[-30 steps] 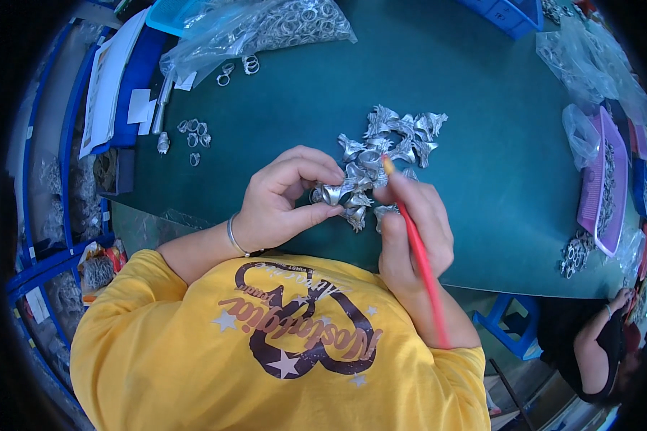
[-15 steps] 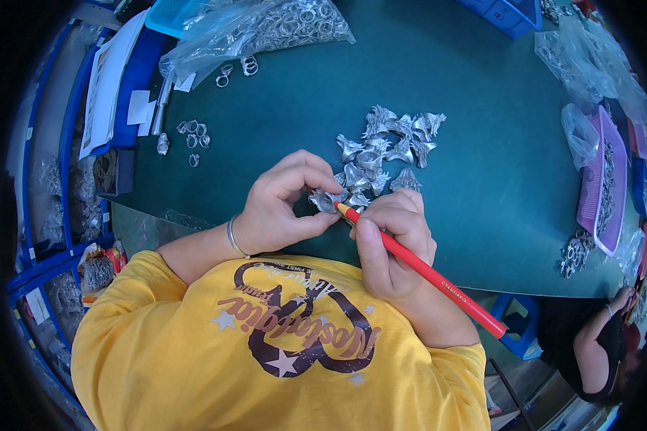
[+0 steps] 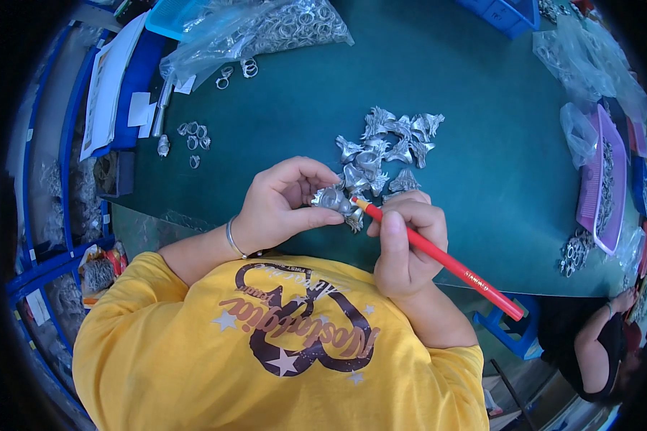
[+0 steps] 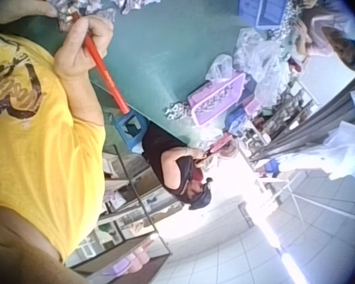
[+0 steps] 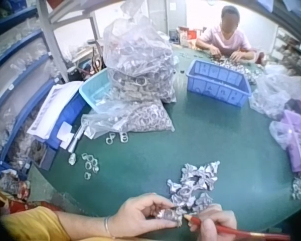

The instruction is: The person marks small metal components with a red marker. They pick up a component from a pile on a green table, apply the marker to it, and then place it back into the pile or a tray, repeating this for several items.

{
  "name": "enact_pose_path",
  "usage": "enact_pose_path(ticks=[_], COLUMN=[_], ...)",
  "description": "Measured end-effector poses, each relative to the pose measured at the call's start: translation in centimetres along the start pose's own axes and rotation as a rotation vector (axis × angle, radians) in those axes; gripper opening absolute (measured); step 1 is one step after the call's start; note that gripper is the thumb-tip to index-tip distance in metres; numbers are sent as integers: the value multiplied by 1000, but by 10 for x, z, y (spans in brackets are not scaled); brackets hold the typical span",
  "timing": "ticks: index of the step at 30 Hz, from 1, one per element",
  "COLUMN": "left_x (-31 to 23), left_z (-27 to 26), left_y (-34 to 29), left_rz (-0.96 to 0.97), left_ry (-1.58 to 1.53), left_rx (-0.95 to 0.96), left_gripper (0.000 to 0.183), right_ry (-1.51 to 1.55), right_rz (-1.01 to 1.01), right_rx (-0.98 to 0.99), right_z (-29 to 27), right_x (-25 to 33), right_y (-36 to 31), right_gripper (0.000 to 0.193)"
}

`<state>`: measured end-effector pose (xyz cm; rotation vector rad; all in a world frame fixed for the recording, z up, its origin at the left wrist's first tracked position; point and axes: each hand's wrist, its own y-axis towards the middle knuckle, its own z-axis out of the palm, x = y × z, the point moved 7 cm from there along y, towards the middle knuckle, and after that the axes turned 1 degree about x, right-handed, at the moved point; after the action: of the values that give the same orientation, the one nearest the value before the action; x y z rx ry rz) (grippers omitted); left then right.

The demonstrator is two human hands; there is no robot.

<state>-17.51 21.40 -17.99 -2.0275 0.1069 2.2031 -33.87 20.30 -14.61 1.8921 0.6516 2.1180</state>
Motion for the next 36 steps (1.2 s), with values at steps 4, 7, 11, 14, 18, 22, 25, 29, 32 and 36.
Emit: enact_pose_path(ticks=[4,7,11,14,18,22,25,29,32,36], left_x=[5,12,-26,-139,-226,-267,-259,-201,-121,-10], left_z=[-1,3,-11,-24,-82,-97,-96,-47,-1,0], left_y=[-1,-3,5,12,41,97,109,63,66,67], left_rz=[-193,-354,124,1034,1586,1252,1341,1415,986,447], left_ry=[-225,-572,-82,606,334,1258,1409,1058,954,1000], left_rx=[-2,-11,-104,-213,-640,-931,-872,-598,-49,154], left_gripper=[20,17,9,25,30,13,21,12,15,22], right_ry=[13,0,-20,-15,-31,-48,-35,-60,-61,-4], right_rz=[56,29,17,38,9,43,29,52,34,96], right_rx=[-48,-45,-36,-45,-55,-76,-90,-123,-81,-88], right_z=[-2,-5,-4,-6,-8,-12,-16,-20,-23,-19], right_x=[1,0,0,3,7,0,1,2,1,0], right_y=[1,-1,-1,-1,0,-6,-8,-2,-3,-2], right_gripper=[4,4,3,2,3,8,8,2,4,6])
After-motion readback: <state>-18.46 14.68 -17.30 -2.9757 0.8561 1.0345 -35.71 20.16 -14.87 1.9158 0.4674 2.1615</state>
